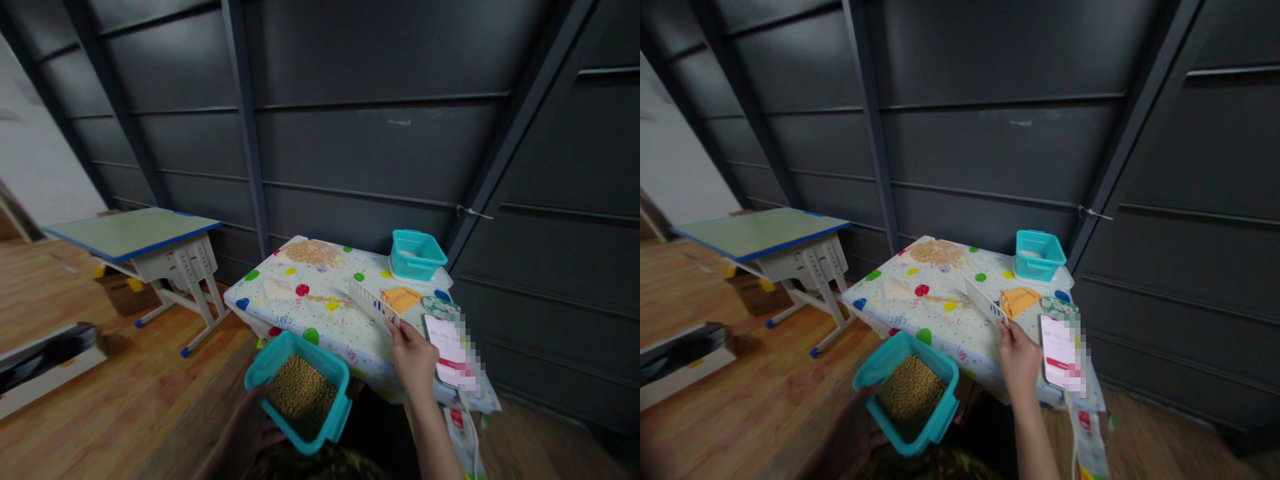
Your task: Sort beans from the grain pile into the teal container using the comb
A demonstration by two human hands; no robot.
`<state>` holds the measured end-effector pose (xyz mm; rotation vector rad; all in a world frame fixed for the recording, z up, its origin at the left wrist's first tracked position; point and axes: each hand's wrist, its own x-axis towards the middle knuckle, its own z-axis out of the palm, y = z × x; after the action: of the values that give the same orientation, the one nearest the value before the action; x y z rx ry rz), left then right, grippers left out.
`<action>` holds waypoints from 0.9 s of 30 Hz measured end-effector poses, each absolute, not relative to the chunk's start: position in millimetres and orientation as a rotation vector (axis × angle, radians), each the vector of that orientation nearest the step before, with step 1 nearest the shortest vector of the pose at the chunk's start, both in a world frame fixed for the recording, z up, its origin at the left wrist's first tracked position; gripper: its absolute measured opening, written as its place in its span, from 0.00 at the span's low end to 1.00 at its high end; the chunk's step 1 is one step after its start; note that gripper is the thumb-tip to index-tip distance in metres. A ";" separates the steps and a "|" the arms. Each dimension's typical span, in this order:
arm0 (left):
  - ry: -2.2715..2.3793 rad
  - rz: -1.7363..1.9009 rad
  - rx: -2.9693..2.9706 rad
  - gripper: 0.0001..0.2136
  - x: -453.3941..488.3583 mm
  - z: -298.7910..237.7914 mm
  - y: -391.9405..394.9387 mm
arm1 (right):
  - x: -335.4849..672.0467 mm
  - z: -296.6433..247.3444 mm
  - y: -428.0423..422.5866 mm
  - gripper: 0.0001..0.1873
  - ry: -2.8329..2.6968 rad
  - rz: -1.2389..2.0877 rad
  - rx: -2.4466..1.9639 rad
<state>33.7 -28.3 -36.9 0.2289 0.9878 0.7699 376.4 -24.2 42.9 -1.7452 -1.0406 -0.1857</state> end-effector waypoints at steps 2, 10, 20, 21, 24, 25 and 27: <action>1.074 0.792 0.291 0.47 34.7 -40.2 -26.6 | 374.0 41.8 -23.3 0.44 -1.102 -0.221 -1.708; 1.176 0.835 0.320 0.38 42.8 -14.9 -26.1 | 358.0 32.2 -32.5 0.37 -1.183 -0.425 -1.591; 1.062 0.900 0.434 0.25 40.4 -16.3 -30.6 | 338.6 29.9 -45.3 0.26 -1.380 -0.546 -1.457; 1.068 0.898 0.443 0.25 40.8 -16.4 -31.1 | 336.0 29.7 -47.6 0.26 -1.384 -0.548 -1.455; 1.114 0.889 0.440 0.23 43.6 -15.3 -30.5 | 329.3 30.4 -51.9 0.24 -1.378 -0.561 -1.446; 1.132 0.892 0.432 0.22 44.6 -15.5 -29.8 | 327.2 31.0 -52.7 0.24 -1.378 -0.562 -1.437; 1.158 0.882 0.412 0.24 45.4 -17.7 -28.3 | 322.9 32.4 -54.6 0.23 -1.393 -0.550 -1.408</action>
<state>45.4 -28.3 -17.7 0.4118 1.1577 0.8817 322.9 -54.6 32.4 -1.4083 -1.3927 -0.5502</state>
